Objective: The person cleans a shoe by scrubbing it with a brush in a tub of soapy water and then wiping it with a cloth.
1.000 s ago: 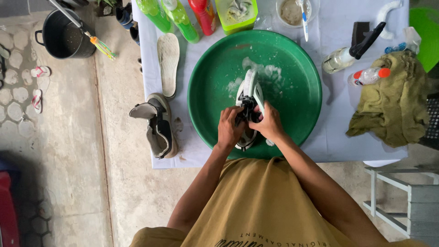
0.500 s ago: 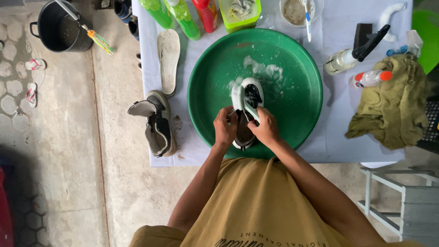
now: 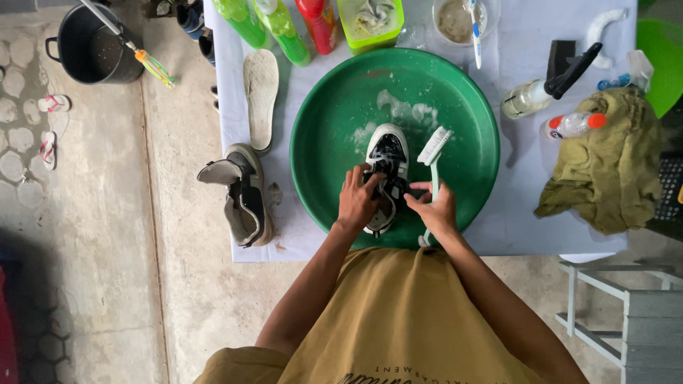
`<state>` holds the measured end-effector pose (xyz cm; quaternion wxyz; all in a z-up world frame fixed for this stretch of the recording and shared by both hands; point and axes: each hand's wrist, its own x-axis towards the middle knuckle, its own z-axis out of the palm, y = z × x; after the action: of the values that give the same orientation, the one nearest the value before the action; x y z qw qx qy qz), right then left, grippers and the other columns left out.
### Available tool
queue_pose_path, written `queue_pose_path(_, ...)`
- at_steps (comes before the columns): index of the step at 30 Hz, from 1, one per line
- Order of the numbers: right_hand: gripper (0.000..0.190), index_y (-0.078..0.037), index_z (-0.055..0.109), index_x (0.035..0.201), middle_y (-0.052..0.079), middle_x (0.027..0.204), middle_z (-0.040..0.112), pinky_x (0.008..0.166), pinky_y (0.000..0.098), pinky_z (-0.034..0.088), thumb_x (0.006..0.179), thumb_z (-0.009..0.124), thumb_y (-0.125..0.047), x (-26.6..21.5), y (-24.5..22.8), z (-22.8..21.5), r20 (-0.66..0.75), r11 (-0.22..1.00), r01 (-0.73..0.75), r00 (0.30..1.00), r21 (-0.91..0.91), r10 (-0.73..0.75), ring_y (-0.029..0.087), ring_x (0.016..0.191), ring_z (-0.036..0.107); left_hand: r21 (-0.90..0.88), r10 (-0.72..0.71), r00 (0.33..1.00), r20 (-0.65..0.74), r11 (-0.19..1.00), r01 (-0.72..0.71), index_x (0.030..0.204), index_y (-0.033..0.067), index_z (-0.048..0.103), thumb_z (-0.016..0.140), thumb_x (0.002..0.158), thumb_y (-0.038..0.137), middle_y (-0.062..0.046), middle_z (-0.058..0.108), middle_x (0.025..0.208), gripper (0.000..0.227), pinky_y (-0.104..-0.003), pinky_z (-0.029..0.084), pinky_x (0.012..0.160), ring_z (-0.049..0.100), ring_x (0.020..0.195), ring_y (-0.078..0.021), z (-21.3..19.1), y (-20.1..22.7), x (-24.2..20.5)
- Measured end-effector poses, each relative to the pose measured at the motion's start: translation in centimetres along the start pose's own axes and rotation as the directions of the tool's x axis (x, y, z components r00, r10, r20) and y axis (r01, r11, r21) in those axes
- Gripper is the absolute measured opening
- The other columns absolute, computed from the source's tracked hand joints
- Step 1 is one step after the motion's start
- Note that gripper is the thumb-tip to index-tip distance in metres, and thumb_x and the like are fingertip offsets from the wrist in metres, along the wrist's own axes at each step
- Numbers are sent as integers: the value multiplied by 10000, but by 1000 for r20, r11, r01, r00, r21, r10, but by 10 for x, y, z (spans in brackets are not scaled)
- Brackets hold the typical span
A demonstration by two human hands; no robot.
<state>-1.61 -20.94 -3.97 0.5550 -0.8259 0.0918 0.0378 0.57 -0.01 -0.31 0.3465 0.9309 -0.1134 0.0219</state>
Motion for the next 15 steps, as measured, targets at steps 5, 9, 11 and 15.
queue_pose_path(5, 626, 35, 599, 993, 154, 870, 656, 652, 407, 525, 558, 965, -227, -8, 2, 17, -3, 961, 163, 986, -224, -168, 283, 740, 632, -11, 41, 997, -67, 999, -42, 1082, 147, 685, 854, 617, 103, -99, 540, 1429, 497, -464, 486, 1006, 528, 1214, -367, 11, -7, -4)
queue_pose_path(9, 402, 14, 594, 968, 154, 899, 681, 713, 419, 537, 718, 862, -151, -6, 9, 28, -18, 968, 154, 987, -199, -160, 301, 798, 667, 42, 113, 989, -98, 993, -109, 1088, 142, 715, 836, 669, 123, -91, 555, 1459, 437, -486, 434, 1041, 512, 1277, -367, 14, -11, -8)
queue_pose_path(11, 307, -4, 615, 956, 135, 867, 697, 709, 411, 542, 766, 819, -134, -10, 14, 30, -68, 975, 127, 988, -183, -141, 283, 776, 683, 77, 95, 991, -97, 993, -88, 1084, 140, 709, 829, 713, 173, -70, 585, 1435, 391, -506, 403, 1071, 510, 1287, -359, 17, -12, -9)
queue_pose_path(15, 235, 4, 597, 952, 100, 820, 690, 654, 365, 547, 834, 763, -113, -12, 26, 27, -143, 997, 11, 990, -70, -21, 220, 699, 669, 129, 87, 988, -126, 989, -70, 1109, 149, 714, 817, 782, 261, -26, 631, 1358, 360, -551, 347, 1120, 504, 1326, -332, 23, -10, -11)
